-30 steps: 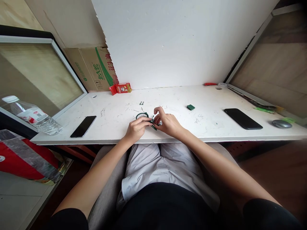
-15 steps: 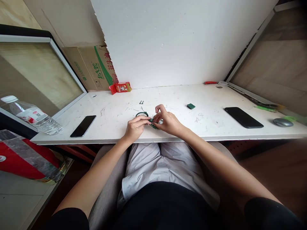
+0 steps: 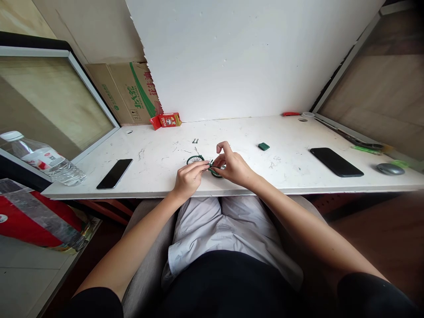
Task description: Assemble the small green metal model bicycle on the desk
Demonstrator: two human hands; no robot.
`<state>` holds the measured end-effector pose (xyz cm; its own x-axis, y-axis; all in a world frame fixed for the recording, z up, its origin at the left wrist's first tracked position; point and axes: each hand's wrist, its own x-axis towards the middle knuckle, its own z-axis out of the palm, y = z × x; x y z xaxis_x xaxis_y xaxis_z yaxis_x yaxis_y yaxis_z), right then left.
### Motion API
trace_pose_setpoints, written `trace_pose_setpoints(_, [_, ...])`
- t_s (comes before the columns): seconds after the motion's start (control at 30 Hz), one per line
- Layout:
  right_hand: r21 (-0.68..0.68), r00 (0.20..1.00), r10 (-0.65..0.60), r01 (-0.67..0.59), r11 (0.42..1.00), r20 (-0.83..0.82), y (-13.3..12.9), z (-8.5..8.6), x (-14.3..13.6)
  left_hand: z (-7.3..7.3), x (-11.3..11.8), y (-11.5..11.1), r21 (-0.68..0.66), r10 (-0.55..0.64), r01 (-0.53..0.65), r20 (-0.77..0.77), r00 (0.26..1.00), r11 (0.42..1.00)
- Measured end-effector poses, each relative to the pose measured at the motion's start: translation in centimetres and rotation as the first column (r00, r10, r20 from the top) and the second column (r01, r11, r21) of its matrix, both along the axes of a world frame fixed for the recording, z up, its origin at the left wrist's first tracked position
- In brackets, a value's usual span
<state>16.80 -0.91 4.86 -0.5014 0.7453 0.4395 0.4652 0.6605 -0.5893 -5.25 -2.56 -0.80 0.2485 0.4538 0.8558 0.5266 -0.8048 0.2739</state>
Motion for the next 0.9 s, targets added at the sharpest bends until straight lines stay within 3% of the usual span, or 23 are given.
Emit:
trace_pose_setpoints(0.33, [-0.008,0.999,-0.033,0.033,0.999,0.017,-0.5,0.3,-0.2,1.0,0.6,-0.2,-0.164,-0.021,0.037,0.103,0.994,0.986])
trace_pose_setpoints(0.63, [0.033,0.996,-0.052,0.049,0.998,0.068,-0.8,0.6,-0.4,1.4,0.3,0.1,-0.320,-0.112,0.156,0.151,0.982,0.935])
trace_pose_setpoints(0.9, [0.032,0.997,-0.047,0.045,0.998,0.067,-0.9,0.7,-0.4,1.4,0.1,0.4,-0.236,-0.151,0.174,0.113,0.982,0.956])
